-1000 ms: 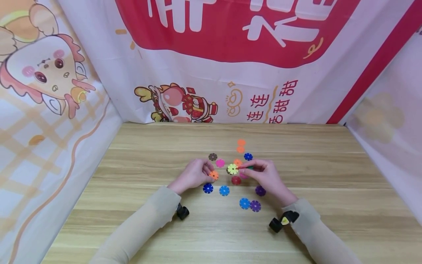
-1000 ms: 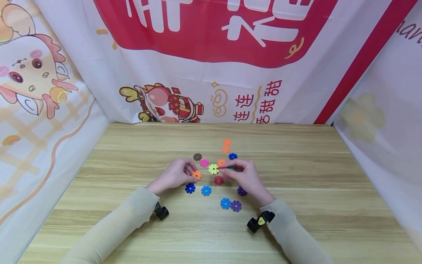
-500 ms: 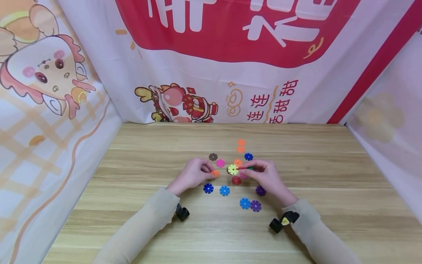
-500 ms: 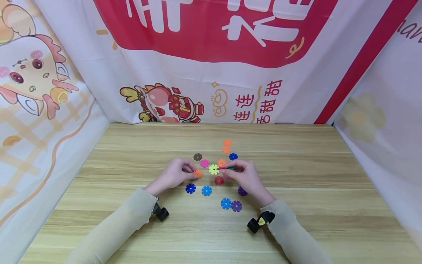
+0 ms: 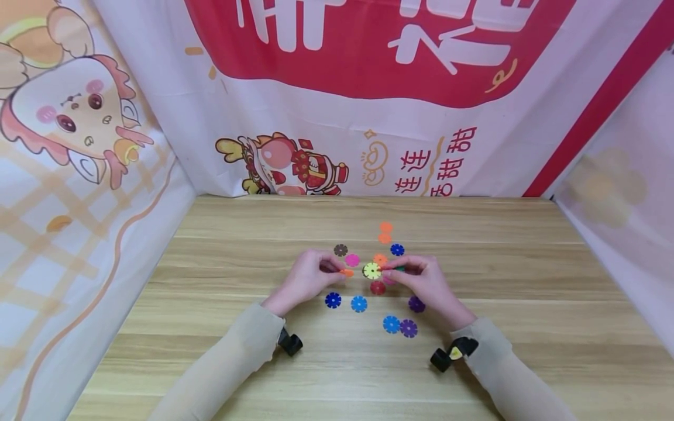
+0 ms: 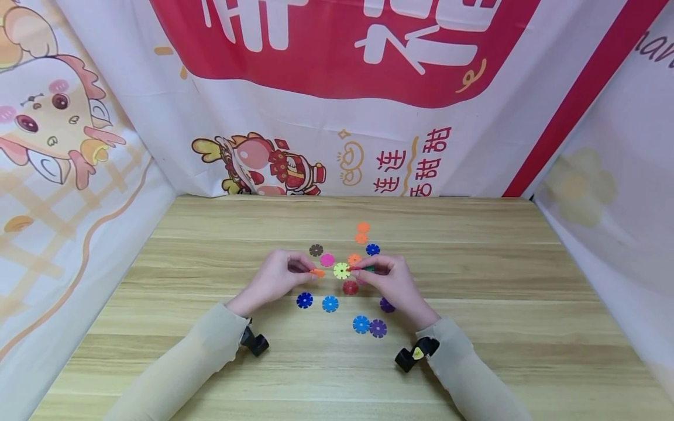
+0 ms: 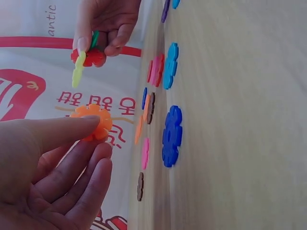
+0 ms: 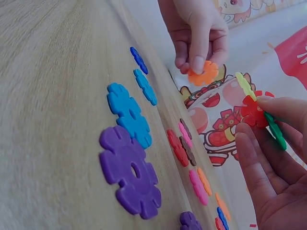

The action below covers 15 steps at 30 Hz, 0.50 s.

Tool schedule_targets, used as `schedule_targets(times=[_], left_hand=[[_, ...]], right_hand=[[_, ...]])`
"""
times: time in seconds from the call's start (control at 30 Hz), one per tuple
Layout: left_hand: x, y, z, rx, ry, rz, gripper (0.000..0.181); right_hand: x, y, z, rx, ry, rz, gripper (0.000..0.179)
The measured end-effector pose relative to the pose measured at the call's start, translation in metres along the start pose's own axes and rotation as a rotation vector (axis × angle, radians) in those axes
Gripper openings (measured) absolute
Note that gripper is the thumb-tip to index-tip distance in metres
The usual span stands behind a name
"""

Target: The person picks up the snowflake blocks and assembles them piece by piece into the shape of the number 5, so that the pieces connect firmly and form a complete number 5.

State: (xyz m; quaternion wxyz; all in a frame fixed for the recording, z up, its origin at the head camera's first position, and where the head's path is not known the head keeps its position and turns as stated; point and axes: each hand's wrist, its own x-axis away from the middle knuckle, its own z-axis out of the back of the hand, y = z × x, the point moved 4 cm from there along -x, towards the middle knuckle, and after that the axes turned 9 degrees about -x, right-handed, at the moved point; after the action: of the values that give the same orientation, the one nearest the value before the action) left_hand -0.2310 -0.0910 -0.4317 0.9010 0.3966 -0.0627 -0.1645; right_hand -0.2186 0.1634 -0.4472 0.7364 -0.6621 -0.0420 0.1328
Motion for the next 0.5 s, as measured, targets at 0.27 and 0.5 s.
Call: schedule_targets(times=[0.27, 0.5], left_hand=[[0.003, 0.010, -0.001, 0.006, 0.051, -0.088, 0.012], [0.005, 0.015, -0.004, 0.027, 0.073, -0.123, 0.014]], right_hand=[[0.000, 0.000, -0.004, -0.049, -0.023, 0.015, 0.016], [0.000, 0.001, -0.005, -0.054, -0.027, 0.018, 0.016]])
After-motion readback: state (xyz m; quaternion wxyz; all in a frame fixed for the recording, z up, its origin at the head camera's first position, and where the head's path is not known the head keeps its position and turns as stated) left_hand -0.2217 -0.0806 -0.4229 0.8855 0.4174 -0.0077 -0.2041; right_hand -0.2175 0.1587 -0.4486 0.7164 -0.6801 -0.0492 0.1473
